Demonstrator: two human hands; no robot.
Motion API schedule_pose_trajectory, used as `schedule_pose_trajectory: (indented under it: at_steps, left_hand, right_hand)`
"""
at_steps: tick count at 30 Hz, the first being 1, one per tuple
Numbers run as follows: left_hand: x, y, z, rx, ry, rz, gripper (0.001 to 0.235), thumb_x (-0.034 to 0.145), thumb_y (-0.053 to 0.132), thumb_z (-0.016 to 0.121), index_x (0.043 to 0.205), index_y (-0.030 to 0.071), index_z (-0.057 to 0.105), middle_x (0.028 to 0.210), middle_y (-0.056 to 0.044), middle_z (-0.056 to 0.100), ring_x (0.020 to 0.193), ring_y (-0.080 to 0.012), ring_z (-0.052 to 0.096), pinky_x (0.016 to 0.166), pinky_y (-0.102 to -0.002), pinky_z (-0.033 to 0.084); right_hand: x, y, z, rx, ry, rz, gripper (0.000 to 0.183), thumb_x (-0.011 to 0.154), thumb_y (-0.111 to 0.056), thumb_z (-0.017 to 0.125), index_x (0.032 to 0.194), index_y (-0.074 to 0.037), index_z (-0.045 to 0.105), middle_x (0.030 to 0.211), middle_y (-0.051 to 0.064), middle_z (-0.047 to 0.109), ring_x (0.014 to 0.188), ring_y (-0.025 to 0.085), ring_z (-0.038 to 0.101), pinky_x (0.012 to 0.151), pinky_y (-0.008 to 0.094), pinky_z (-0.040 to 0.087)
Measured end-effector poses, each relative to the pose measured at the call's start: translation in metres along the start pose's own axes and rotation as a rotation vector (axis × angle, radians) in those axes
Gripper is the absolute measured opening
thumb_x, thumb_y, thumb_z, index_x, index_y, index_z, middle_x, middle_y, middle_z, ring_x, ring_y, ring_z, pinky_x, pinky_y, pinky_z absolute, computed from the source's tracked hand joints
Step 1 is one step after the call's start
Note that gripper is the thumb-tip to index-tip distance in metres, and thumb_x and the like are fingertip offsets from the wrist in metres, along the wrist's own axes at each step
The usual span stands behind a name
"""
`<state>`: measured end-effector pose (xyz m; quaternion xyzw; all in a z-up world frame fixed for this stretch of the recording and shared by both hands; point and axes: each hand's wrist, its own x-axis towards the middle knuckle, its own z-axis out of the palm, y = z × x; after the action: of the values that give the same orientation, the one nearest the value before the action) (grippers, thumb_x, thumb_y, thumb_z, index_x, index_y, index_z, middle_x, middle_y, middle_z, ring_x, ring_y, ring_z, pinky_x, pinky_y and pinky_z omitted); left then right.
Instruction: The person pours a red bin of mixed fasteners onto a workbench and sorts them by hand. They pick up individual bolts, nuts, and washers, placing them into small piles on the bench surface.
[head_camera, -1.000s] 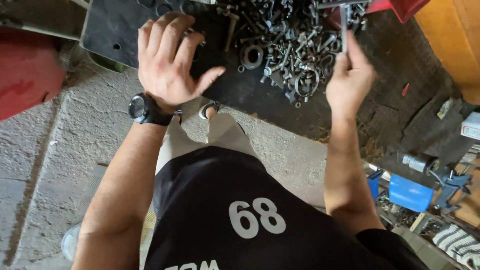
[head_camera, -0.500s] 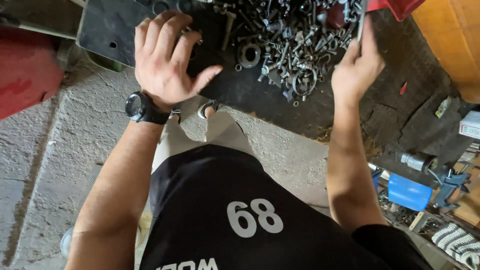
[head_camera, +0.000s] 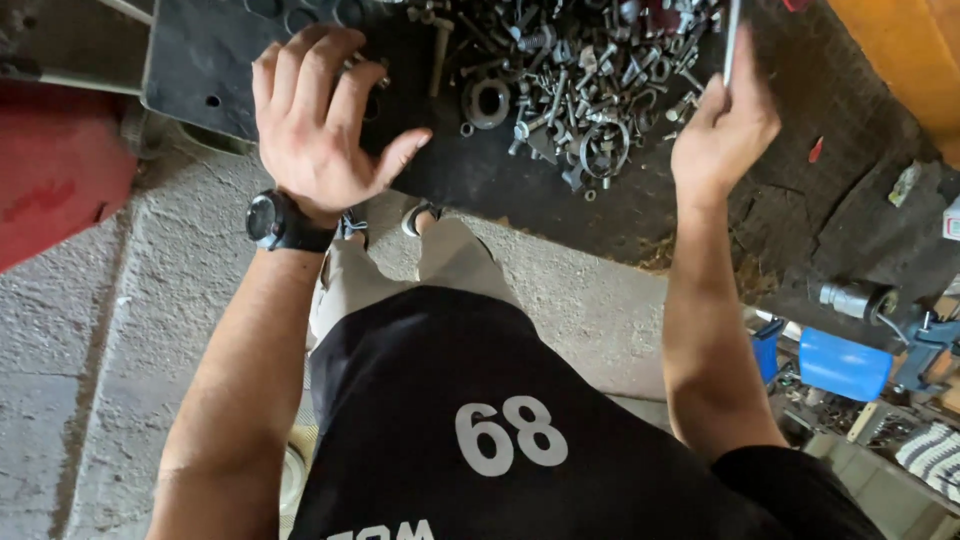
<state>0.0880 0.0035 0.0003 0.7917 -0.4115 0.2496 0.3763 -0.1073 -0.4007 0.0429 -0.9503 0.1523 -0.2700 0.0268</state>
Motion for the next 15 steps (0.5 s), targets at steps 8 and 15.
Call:
schedule_pose_trajectory:
  at_steps: [8, 15]
  left_hand:
    - [0.002, 0.0, 0.002, -0.015, -0.006, 0.029, 0.067, 0.113, 0.063, 0.056, 0.108, 0.0, 0.076, 0.119, -0.019, 0.072, 0.111, -0.0383, 0.07, 0.093, -0.05, 0.049]
    - [0.001, 0.0, 0.003, -0.01, -0.021, 0.003, 0.063, 0.113, 0.064, 0.056, 0.107, 0.003, 0.074, 0.121, -0.017, 0.071, 0.111, -0.0376, 0.069, 0.092, -0.05, 0.048]
  right_hand:
    - [0.029, 0.059, 0.079, -0.266, 0.161, -0.162, 0.02, 0.085, 0.004, 0.064, 0.098, -0.011, 0.063, 0.092, 0.013, 0.065, 0.067, 0.043, 0.063, 0.058, 0.042, 0.049]
    - [0.012, 0.002, 0.001, 0.074, -0.036, -0.267, 0.034, 0.119, 0.004, 0.06, 0.149, -0.009, 0.071, 0.115, 0.02, 0.078, 0.092, 0.041, 0.076, 0.079, 0.041, 0.057]
